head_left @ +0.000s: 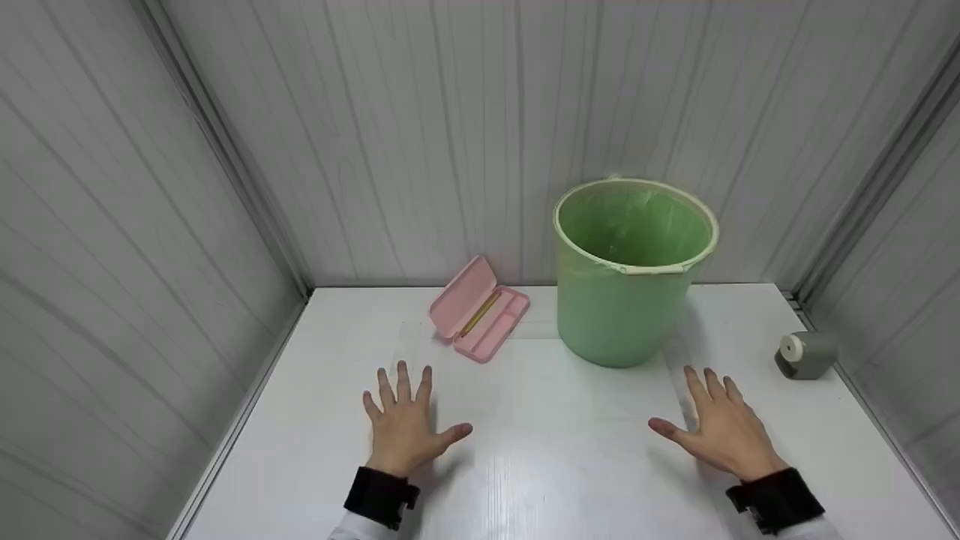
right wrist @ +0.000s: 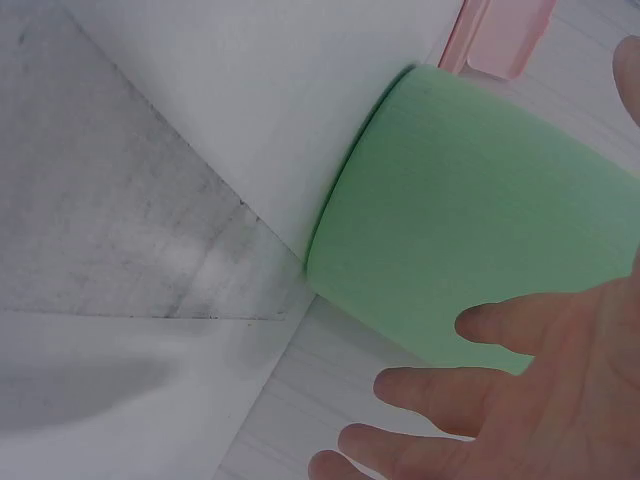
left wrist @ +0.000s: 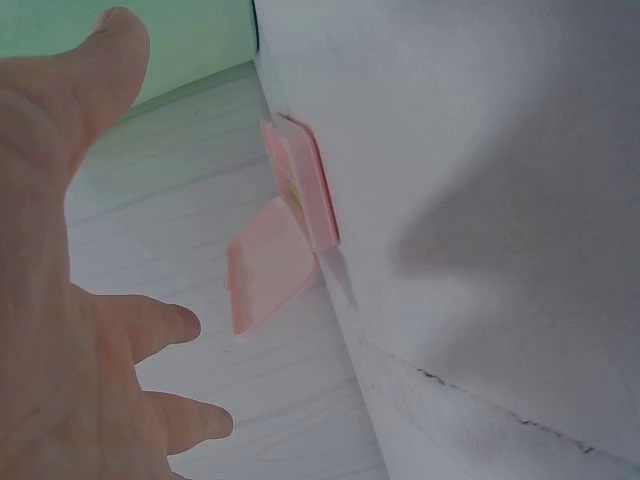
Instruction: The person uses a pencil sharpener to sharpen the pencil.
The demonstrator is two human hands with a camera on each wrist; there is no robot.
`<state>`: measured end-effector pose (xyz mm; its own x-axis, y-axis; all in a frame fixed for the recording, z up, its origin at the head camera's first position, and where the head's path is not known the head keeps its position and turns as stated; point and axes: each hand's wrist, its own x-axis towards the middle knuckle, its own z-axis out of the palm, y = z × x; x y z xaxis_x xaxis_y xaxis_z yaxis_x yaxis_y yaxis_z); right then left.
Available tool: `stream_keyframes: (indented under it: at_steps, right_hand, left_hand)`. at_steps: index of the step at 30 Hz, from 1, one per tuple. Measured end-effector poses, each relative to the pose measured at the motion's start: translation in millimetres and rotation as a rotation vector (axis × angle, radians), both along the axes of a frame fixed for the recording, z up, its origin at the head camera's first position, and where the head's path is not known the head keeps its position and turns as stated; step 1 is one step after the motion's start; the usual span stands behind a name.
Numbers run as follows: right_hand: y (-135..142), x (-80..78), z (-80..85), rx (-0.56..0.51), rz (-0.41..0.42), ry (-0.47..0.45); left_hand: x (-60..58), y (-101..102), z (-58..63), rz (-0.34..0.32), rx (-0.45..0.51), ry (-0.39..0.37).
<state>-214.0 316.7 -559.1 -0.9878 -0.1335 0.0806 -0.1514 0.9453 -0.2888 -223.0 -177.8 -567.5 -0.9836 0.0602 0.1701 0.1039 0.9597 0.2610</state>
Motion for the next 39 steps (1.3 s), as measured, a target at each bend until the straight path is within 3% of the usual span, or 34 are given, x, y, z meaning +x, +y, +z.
stream_keyframes:
  at_steps: [9,16,24,30,35,39]
  right_hand:
    - [-8.2,0.9,2.0,-0.008,0.018,0.041]
    - [-13.8,1.0,3.4,-0.027,0.035,0.068]
    - [-24.1,1.3,8.3,-0.05,0.061,0.076]
    - [-31.0,3.2,10.8,-0.067,0.08,0.09]
    - [-36.5,4.8,11.5,-0.063,0.086,0.091]
    - [-41.8,6.5,9.4,-0.059,0.085,0.087]
  left_hand:
    - [1.6,-0.2,3.3,0.001,0.036,-0.006]
    - [-8.9,9.0,5.2,-0.017,0.076,0.009]
    - [-34.1,19.6,4.1,-0.014,0.164,0.023]
    - [-57.5,31.8,6.9,-0.065,0.185,0.023]
    - [-80.9,38.7,12.0,-0.101,0.18,0.019]
    - [-102.0,39.5,11.1,-0.093,0.156,0.011]
